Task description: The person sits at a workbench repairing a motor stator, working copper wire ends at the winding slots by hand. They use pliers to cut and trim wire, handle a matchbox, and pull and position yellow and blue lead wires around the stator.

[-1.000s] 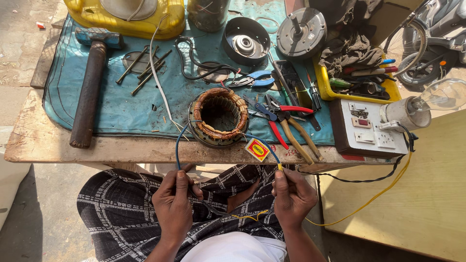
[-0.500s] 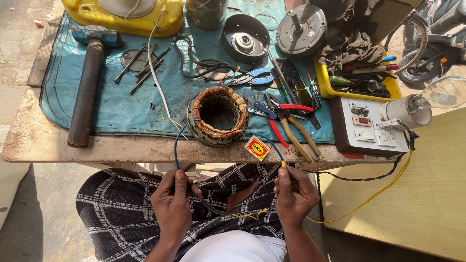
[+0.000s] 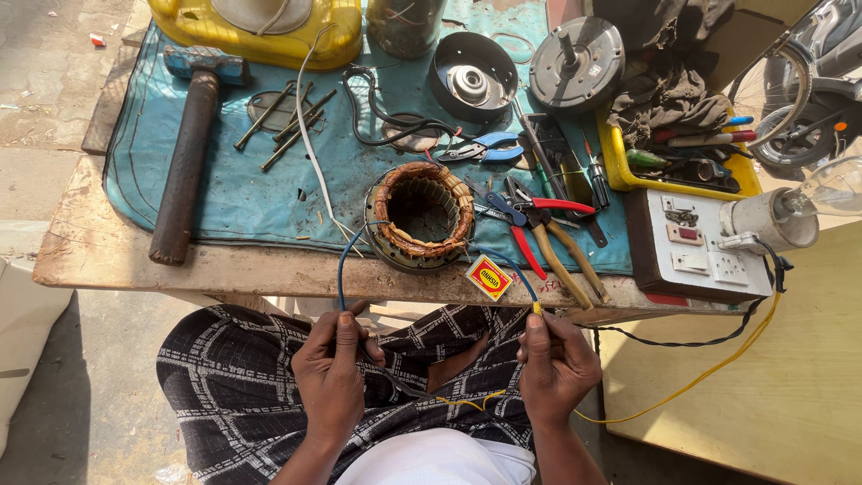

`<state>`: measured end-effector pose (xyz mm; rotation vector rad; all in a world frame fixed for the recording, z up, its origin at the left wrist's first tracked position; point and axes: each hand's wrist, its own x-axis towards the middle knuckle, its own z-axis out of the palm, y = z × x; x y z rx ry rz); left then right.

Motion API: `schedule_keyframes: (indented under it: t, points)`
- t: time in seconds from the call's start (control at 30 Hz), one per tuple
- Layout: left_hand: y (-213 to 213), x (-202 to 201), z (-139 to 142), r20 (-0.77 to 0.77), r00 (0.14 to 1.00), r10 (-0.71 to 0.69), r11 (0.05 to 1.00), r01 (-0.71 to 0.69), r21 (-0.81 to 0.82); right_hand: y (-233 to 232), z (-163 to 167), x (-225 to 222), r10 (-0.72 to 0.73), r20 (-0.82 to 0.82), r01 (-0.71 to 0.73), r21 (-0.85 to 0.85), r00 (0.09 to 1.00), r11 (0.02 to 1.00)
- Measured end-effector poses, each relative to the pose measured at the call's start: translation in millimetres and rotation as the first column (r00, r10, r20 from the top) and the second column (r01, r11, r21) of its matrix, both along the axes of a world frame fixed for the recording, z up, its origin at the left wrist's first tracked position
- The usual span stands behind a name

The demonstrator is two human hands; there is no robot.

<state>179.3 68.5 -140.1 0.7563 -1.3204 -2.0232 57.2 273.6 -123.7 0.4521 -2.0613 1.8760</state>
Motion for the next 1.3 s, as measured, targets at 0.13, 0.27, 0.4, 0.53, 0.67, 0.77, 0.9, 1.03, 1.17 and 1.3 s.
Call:
schedule_keyframes:
  t: [0.13,0.27,0.4,0.53,0.67,0.77,0.9,1.03,1.17,1.3]
  points:
    - [0.2,0.9,0.4,-0.009,1.000,0.003,1.000,-0.003,0.026,0.2,0.4,0.0,0.013,0.021,-0.013,-0.008,1.000,1.000]
    - [-0.7,0.2,1.0,-0.003,1.000,0.011,1.000,-0.011,0.028,-0.4,-0.2,0.1,0.004,-0.011,-0.004,-0.008,1.000,1.000]
    - [-1.3,0.1,1.4,0.000,1.000,0.007,1.000,-0.007,0.014,0.2,-1.1,1.6,-0.001,0.006,0.001,-0.017,1.000,1.000]
    - [-1.4,1.3,2.2,0.013,1.000,0.008,1.000,-0.009,0.012,1.0,-2.6,3.1,0.028,-0.033,-0.031,-0.086,0.999,0.996]
    - [-1.6,1.6,3.7,0.041,0.999,0.003,1.000,-0.003,0.005,0.8,-4.2,2.2,-0.007,-0.008,0.007,-0.027,1.000,1.000]
    - [-1.6,1.4,4.6,0.013,1.000,0.017,1.000,-0.017,0.024,0.7,-4.7,1.4,0.020,-0.014,-0.021,-0.093,1.000,0.995]
    - [-2.5,1.5,4.5,0.049,0.999,-0.001,1.000,0.001,-0.003,0.3,-4.7,1.3,0.013,-0.012,-0.013,-0.040,1.000,0.999]
    - [-3.7,1.6,3.7,0.053,0.999,-0.003,0.999,0.004,-0.035,-0.7,-4.2,1.1,0.029,-0.035,-0.032,-0.081,0.999,0.996]
    - [-3.0,2.4,4.0,0.026,1.000,-0.002,1.000,0.002,-0.011,-0.6,-3.1,1.0,0.010,-0.027,-0.010,-0.016,1.000,1.000]
    - [-2.4,2.6,4.6,0.038,0.999,0.001,1.000,0.000,-0.026,-0.2,-2.8,1.5,0.007,-0.017,-0.007,0.015,1.000,1.000]
